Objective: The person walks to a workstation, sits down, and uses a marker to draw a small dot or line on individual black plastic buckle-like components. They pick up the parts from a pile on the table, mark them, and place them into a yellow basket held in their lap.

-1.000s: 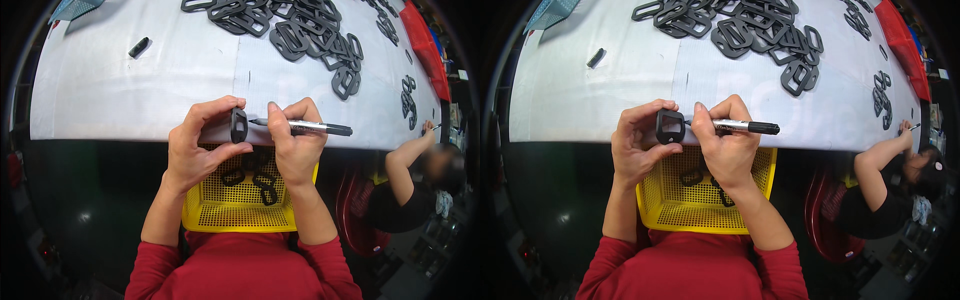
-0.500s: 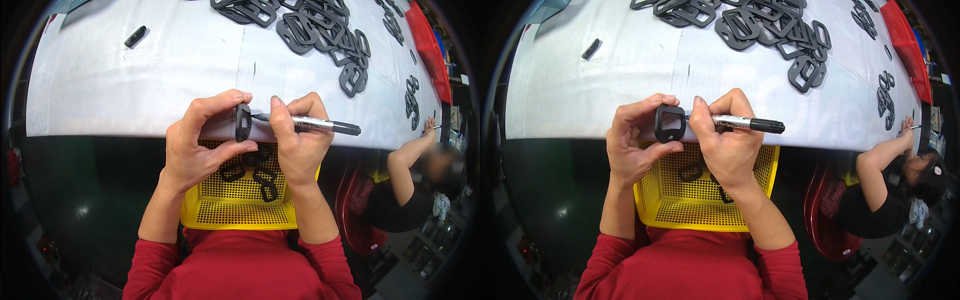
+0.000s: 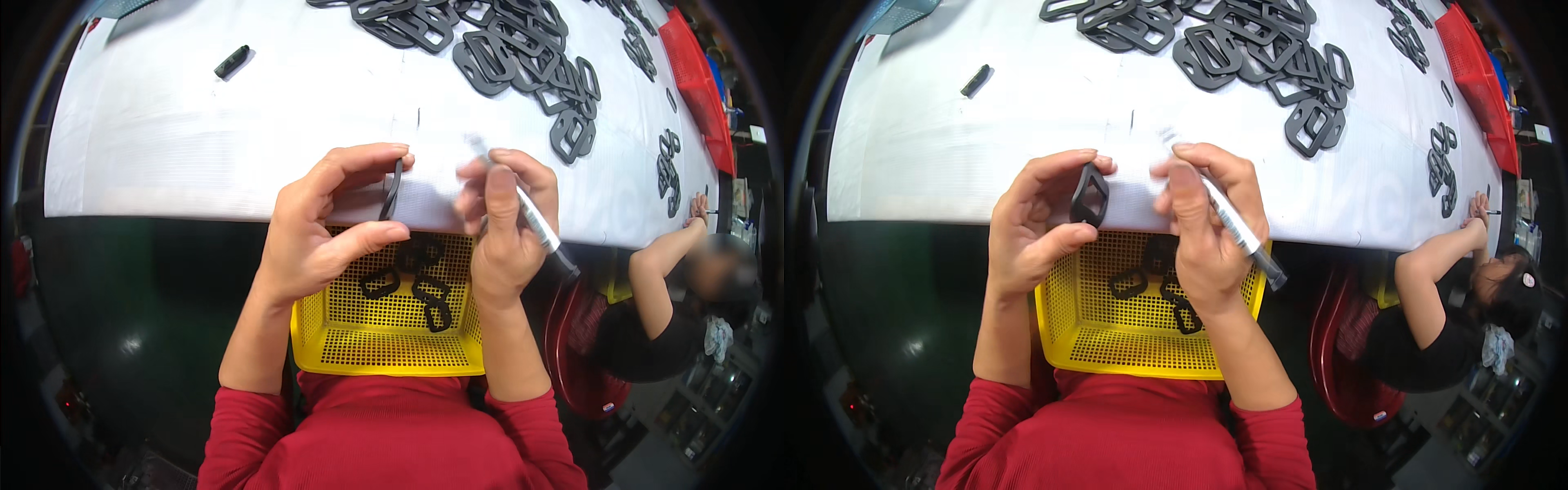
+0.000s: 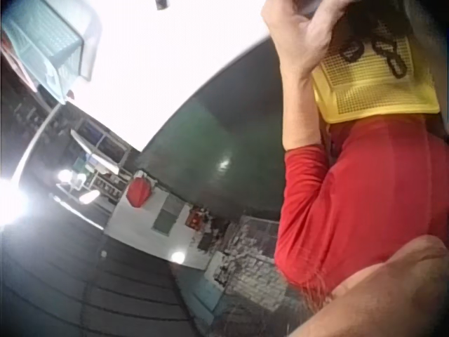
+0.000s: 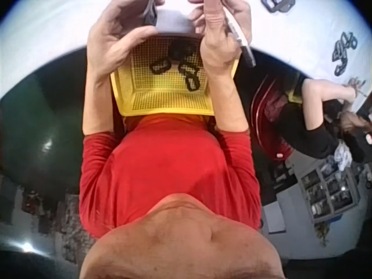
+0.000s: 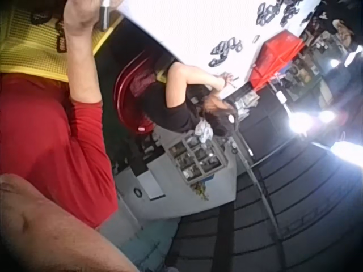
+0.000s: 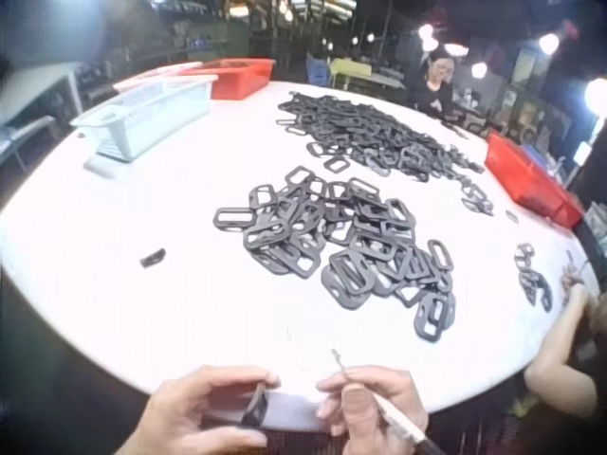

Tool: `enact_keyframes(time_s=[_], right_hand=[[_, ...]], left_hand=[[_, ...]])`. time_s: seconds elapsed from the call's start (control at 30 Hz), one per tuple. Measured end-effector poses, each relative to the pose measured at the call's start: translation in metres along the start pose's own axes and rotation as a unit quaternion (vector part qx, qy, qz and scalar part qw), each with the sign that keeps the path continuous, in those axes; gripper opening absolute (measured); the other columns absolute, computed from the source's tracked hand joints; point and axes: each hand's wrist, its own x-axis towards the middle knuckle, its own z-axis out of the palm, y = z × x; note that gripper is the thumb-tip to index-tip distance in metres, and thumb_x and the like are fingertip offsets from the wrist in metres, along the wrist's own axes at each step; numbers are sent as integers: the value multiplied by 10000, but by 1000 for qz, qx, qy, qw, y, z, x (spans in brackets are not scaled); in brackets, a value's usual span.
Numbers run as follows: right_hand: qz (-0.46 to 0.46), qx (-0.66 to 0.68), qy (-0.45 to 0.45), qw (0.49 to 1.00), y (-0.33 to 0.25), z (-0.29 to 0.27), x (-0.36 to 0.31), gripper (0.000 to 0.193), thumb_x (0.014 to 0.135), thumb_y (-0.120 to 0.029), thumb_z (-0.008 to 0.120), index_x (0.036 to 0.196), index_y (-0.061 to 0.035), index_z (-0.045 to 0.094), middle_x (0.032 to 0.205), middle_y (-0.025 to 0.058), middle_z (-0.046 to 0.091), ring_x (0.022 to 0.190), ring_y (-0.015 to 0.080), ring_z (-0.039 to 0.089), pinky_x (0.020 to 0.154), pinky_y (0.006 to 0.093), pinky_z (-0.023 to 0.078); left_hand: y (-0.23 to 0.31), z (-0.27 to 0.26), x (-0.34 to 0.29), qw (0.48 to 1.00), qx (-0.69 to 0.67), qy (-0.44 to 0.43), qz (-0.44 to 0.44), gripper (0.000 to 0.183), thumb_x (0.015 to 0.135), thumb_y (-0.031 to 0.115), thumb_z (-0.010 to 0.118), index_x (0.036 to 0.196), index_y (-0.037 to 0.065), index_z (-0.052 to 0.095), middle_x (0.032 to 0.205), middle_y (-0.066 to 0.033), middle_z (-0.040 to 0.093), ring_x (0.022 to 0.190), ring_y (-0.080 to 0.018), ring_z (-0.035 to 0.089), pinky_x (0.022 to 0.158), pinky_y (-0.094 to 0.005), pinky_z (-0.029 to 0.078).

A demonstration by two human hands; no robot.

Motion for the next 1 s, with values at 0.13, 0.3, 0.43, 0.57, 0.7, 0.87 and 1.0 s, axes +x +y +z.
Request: enact_keyframes(time_s=[0.13, 0.3, 0.43, 0.57, 0.7, 0.87, 1.0], right_hand=[[-148, -96, -192, 965, -7, -7, 10, 175, 710, 9, 658, 872, -42, 616, 847, 96, 637, 729, 134, 590, 625, 215, 455], [-133, -80, -210, 965, -13, -7, 16, 199, 680, 67, 659, 837, -50, 628, 785, 80, 637, 681, 122, 592, 638, 213, 464], [173, 145, -85, 970, -20, -5, 14, 118, 768, 1, 639, 855, -34, 568, 785, 93, 637, 597, 70, 541, 565, 173, 450], [257, 234, -94, 933, -12, 2, 8, 133, 796, -62, 630, 911, -39, 568, 790, 100, 640, 589, 69, 540, 561, 168, 452], [228, 69, -69, 969, -14, 5, 4, 267, 864, -194, 564, 1059, -12, 564, 735, 75, 604, 574, 71, 526, 529, 160, 429], [71, -93, -12, 993, -7, -3, 3, 180, 846, -171, 594, 919, -8, 573, 649, -1, 532, 505, 21, 438, 444, 148, 323], [61, -94, -14, 994, -3, 3, 1, 195, 791, -98, 649, 687, -48, 492, 588, -26, 515, 490, -7, 417, 424, 149, 307]], left_hand=[[10, -8, 6, 959, -218, -81, -159, 746, 678, 146, 739, 1272, -54, 335, 1121, -169, 551, 1058, -218, 529, 914, -317, 406], [19, -11, 13, 900, -375, -107, -195, 717, 730, 177, 716, 1301, -14, 327, 1136, -146, 548, 1039, -199, 543, 884, -310, 441], [15, 2, 12, 985, -163, -9, 53, 895, 578, 151, 804, 1307, -13, 311, 1258, -171, 452, 1197, -247, 414, 1001, -368, 336], [8, 12, 9, 990, -68, 21, 123, 683, 642, 41, 746, 1237, -14, 414, 1218, -159, 490, 1149, -233, 468, 992, -363, 357], [5, 9, 6, 992, -65, 30, 108, 671, 644, 10, 736, 1231, -8, 410, 1183, -147, 516, 1116, -227, 496, 969, -351, 387], [-2, 9, -3, 999, -22, 46, 19, 574, 637, -8, 737, 1126, 10, 438, 1111, -131, 561, 1067, -205, 536, 914, -320, 441], [-8, 7, -6, 1000, 4, 20, 18, 549, 629, -38, 728, 1091, 16, 436, 1110, -147, 550, 1049, -217, 539, 883, -323, 465]])
